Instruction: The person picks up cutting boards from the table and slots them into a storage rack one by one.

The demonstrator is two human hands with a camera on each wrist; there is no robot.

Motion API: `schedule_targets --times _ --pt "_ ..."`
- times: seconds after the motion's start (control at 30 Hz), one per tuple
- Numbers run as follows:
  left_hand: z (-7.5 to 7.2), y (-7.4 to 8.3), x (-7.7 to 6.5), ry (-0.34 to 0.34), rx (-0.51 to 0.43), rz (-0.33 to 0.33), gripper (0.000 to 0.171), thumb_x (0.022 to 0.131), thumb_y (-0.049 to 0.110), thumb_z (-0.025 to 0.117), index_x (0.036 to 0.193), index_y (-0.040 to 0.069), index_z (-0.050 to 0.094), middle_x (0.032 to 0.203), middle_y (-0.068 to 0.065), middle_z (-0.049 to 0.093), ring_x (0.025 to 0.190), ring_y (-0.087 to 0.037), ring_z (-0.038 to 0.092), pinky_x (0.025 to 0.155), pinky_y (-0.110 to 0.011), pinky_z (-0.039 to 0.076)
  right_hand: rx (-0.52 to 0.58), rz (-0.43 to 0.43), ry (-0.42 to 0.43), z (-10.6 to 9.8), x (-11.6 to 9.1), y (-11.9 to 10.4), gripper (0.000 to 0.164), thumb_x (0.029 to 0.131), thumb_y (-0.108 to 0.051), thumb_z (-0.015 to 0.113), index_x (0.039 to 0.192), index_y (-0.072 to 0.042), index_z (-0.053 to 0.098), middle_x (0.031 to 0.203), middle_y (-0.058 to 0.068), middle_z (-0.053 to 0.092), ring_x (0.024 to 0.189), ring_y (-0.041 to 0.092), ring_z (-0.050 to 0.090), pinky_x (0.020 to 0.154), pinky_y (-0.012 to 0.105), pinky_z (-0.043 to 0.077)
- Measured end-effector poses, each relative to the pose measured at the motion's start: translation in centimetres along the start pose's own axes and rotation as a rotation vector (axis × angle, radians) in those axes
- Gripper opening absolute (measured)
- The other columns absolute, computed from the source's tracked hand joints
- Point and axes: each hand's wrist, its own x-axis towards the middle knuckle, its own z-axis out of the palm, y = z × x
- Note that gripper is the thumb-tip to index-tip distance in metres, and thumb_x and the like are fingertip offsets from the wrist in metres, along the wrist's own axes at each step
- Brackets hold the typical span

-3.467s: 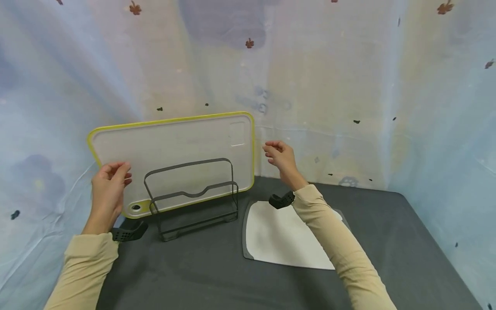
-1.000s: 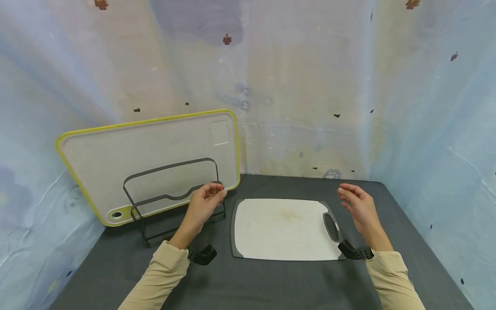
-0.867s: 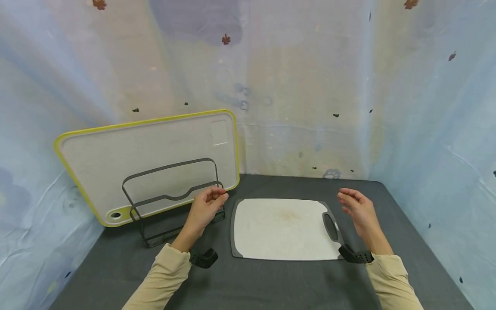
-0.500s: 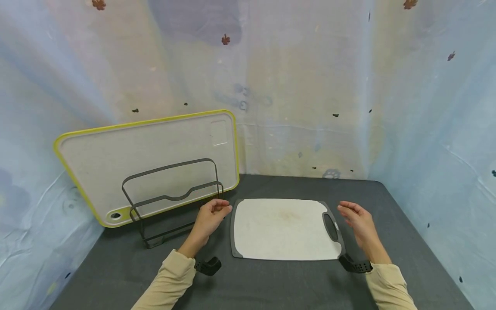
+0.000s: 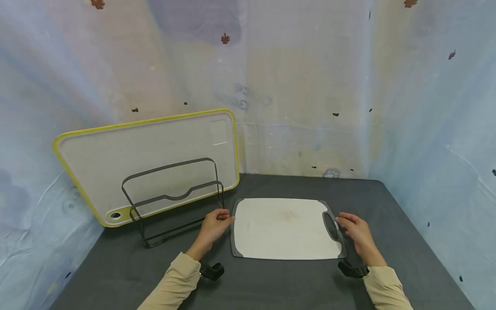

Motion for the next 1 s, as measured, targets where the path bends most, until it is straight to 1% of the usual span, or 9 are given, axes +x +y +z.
schedule_targets --times 0.1,0.3,0.37,0.47,0.6,0.7,0.83,1.0 --pt "0.3 -0.3 0.0 -0.005 0.03 0.005 0.039 0.089 0.017 0.07 0.118 -0.007 0.061 0.103 -0.012 0.065 0.097 -0.03 0.063 0.08 -0.041 0.052 -0.02 0.011 -0.011 0.0 0.1 0.5 0.057 0.101 -0.025 0.053 0.143 0.009 0.035 0.142 0.03 0.037 0.124 0.041 0.04 0.1 0.051 0.037" --pt "1.0 -1.0 -0.2 -0.033 0.039 -0.022 0.046 0.088 0.018 0.071 0.122 -0.01 0.058 0.109 -0.018 0.062 0.101 -0.034 0.062 0.082 -0.043 0.052 -0.056 0.032 -0.01 0.1 0.4 1.2 0.057 0.101 -0.024 0.053 0.142 0.012 0.034 0.142 0.032 0.036 0.127 0.042 0.039 0.102 0.053 0.035" --pt "1.3 -1.2 -0.3 -0.036 0.032 -0.036 0.048 0.087 0.017 0.072 0.123 -0.011 0.057 0.111 -0.019 0.061 0.102 -0.035 0.061 0.083 -0.043 0.052 -0.066 0.03 -0.009 0.2 0.4 1.3 0.057 0.1 -0.023 0.053 0.141 0.013 0.035 0.14 0.033 0.036 0.126 0.043 0.039 0.102 0.053 0.035" --pt "1.7 -1.3 -0.3 -0.042 0.028 -0.041 0.05 0.087 0.016 0.072 0.124 -0.013 0.055 0.113 -0.022 0.06 0.103 -0.036 0.061 0.083 -0.043 0.052 -0.095 0.023 -0.006 0.3 0.5 1.3 0.057 0.099 -0.023 0.053 0.139 0.014 0.036 0.138 0.034 0.039 0.124 0.044 0.04 0.101 0.054 0.036" --pt "2.0 -1.3 -0.3 -0.043 0.025 -0.057 0.053 0.086 0.015 0.072 0.125 -0.014 0.053 0.116 -0.025 0.058 0.104 -0.037 0.061 0.084 -0.044 0.052 -0.146 0.009 -0.001 0.4 0.6 1.3 0.056 0.098 -0.022 0.054 0.137 0.015 0.039 0.134 0.035 0.043 0.121 0.044 0.044 0.098 0.054 0.038" --pt "2.2 -1.2 -0.2 -0.051 0.038 -0.069 0.054 0.086 0.015 0.072 0.126 -0.015 0.051 0.118 -0.026 0.057 0.105 -0.038 0.06 0.084 -0.045 0.052 -0.16 0.0 -0.014 0.5 0.6 1.4 0.056 0.098 -0.021 0.054 0.136 0.017 0.039 0.133 0.036 0.044 0.12 0.045 0.044 0.097 0.054 0.039" --pt "2.1 -1.3 0.0 -0.068 0.057 -0.066 0.054 0.086 0.013 0.071 0.126 -0.017 0.05 0.115 -0.024 0.056 0.103 -0.037 0.059 0.083 -0.045 0.052 -0.158 -0.005 -0.041 0.6 0.8 1.4 0.057 0.098 -0.02 0.053 0.137 0.018 0.036 0.133 0.037 0.042 0.121 0.047 0.044 0.098 0.056 0.039" --pt "1.9 -1.6 0.1 -0.082 0.066 -0.048 0.052 0.084 0.009 0.071 0.125 -0.017 0.052 0.104 -0.019 0.055 0.094 -0.03 0.057 0.08 -0.043 0.051 -0.136 -0.005 -0.074 0.5 1.1 1.7 0.058 0.099 -0.019 0.053 0.138 0.019 0.034 0.137 0.038 0.038 0.125 0.048 0.04 0.101 0.057 0.036"
